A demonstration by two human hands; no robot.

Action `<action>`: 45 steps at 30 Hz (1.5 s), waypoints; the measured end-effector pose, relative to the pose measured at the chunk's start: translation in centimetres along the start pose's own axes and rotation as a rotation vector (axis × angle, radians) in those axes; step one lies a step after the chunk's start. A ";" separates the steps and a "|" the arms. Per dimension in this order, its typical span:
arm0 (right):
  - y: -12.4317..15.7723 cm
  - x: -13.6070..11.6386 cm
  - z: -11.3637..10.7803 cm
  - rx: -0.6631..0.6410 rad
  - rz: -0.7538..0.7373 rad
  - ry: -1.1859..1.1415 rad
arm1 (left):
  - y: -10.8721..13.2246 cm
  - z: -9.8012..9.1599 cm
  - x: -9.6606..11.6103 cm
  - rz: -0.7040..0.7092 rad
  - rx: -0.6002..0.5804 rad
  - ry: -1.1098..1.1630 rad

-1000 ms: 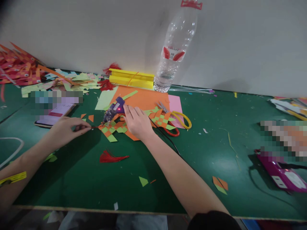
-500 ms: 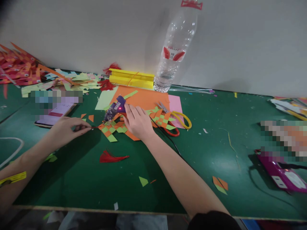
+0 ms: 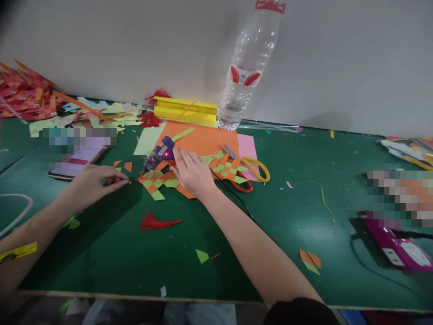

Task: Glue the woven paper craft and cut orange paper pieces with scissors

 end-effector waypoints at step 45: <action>0.0 0.1 0.1 -0.010 0.021 -0.049 | 0.0 0.2 -0.1 0.017 -0.003 -0.016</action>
Point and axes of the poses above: each hand's wrist, its own y-axis away from the middle knuckle, its own z-axis out of the palm, x = y × z, the point moved 9 cm from there along -y, towards the middle knuckle, and after that the axes turned 10 degrees about -z, right-handed, at the moved point
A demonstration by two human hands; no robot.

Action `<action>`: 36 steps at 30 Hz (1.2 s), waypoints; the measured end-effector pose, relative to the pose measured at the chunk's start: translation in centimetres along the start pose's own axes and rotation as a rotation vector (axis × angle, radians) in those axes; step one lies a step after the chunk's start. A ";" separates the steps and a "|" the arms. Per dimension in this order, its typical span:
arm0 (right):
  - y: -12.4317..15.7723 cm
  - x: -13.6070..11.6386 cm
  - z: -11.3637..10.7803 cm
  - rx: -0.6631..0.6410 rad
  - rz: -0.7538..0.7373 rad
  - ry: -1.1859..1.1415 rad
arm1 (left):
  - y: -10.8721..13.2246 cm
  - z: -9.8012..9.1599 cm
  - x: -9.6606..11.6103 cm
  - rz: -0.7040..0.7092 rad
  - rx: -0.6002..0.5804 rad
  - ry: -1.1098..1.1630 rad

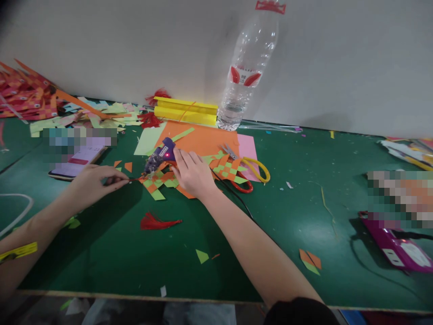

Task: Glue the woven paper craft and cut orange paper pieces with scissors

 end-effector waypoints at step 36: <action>-0.1 -0.1 0.2 -0.035 -0.001 -0.001 | 0.0 -0.1 0.3 -0.023 -0.019 -0.001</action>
Point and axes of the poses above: each hand's wrist, its own y-axis away from the middle knuckle, its own z-axis out of the palm, x = y × z, the point moved 9 cm from there along -y, towards the middle knuckle, and after that the axes turned 10 degrees about -z, right-handed, at the moved point
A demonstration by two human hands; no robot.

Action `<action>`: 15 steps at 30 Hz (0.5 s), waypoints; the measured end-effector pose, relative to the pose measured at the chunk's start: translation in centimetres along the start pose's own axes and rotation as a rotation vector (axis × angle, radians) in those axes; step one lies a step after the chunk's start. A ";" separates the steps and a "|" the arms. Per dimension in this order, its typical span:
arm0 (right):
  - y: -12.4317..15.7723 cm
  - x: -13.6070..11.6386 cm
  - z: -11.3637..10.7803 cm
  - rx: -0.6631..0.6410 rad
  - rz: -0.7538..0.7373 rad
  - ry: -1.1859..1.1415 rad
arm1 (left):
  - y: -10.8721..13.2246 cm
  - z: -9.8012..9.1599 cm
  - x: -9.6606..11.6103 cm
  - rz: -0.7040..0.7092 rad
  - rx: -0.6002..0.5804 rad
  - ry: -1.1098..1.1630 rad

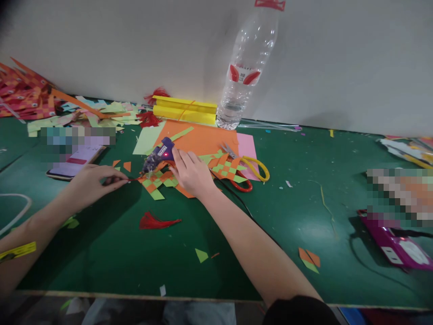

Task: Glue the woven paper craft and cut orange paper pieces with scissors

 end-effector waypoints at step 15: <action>0.4 0.4 -0.8 0.068 0.016 0.063 | 0.0 0.2 -0.3 0.006 0.003 -0.006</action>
Point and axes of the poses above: each hand's wrist, its own y-axis away from the middle knuckle, its own z-axis out of the palm, x = y × z, the point moved 9 cm from there along -y, towards the middle knuckle, and after that the axes turned 10 degrees about -z, right-handed, at the moved point
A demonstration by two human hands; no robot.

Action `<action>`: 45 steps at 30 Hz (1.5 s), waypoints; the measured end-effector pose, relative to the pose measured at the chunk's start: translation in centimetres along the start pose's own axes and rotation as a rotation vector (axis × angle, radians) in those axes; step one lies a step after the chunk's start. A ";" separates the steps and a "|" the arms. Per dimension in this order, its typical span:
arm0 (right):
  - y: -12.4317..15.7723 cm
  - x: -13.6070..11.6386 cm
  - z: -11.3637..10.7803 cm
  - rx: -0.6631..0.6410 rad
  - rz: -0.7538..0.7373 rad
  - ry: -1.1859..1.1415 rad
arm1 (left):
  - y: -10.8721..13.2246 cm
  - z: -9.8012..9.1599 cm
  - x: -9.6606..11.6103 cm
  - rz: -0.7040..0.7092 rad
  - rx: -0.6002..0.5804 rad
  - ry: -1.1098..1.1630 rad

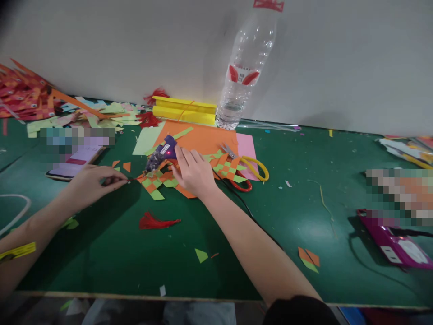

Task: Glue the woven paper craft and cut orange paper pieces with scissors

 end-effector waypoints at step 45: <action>-0.1 0.6 -0.1 0.007 0.044 0.027 | 0.0 0.1 -0.3 0.005 -0.015 0.004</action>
Point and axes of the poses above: each hand's wrist, its own y-axis away from the middle knuckle, its own z-axis out of the palm, x = y × z, the point moved 9 cm from there along -y, towards the middle knuckle, and after that the axes turned 10 degrees about -z, right-handed, at the moved point
